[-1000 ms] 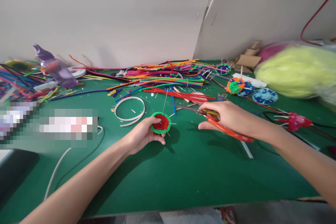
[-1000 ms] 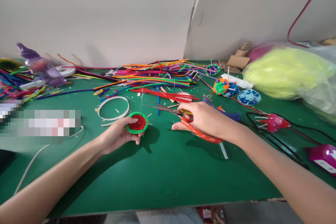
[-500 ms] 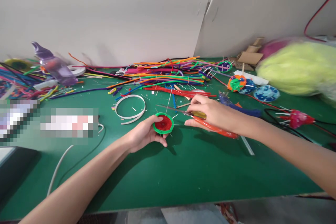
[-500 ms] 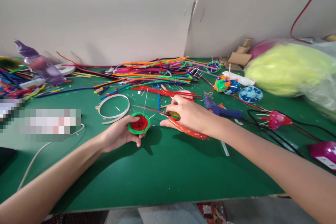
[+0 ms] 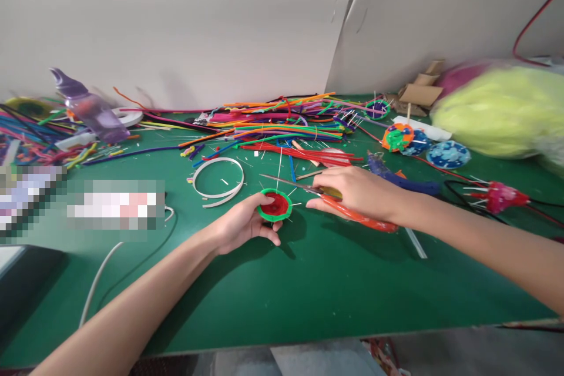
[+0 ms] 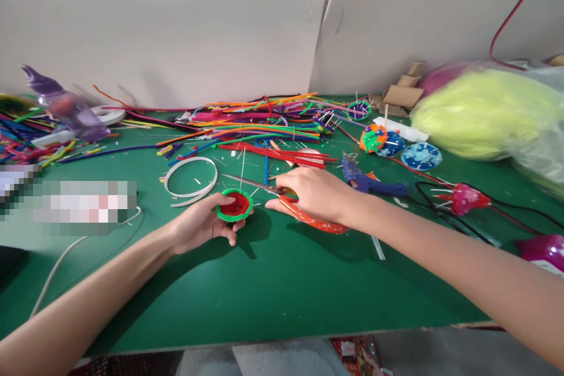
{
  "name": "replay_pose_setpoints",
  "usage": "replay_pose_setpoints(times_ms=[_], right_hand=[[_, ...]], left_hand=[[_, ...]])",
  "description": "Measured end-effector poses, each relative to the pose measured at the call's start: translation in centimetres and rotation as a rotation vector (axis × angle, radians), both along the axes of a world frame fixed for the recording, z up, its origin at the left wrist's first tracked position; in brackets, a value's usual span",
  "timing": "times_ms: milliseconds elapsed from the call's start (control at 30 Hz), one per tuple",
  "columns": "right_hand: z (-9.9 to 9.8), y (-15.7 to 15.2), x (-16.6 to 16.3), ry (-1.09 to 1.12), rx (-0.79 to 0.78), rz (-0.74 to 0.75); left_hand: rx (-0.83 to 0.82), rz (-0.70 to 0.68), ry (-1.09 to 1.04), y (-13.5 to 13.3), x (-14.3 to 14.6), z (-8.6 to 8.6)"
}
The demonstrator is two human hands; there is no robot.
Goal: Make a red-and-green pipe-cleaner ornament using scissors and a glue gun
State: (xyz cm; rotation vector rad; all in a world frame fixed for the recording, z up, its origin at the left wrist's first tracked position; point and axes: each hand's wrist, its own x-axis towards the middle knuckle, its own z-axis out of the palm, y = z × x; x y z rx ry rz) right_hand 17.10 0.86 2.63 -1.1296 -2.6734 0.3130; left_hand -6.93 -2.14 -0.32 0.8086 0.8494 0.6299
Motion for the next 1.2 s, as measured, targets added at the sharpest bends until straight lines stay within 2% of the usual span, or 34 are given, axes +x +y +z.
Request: replay_pose_setpoints(times_ms=[133,233,467,633,833,1200], right_hand=[[-0.1,0.4,0.0,-0.091,0.032,-0.048],[-0.2,0.9,0.2,-0.124,0.053,-0.023],[-0.1,1.0,0.8,-0.124,-0.141,-0.07],[0.3,0.7,0.6,-0.152,-0.094,-0.126],[0.1,0.7,0.2,-0.234,-0.091,-0.075],[0.9,0.7,-0.2,-0.384,-0.148,-0.049]], left_hand=[[-0.005,-0.008,0.015,0.2,0.0,0.1],[0.007,-0.007,0.024,0.3,0.0,0.2],[0.033,-0.031,0.003,0.2,-0.1,0.0],[0.048,-0.045,0.018,0.3,-0.1,-0.1],[0.075,-0.045,0.054,0.3,0.0,0.4],[0.056,-0.064,0.043,0.4,0.0,-0.1]])
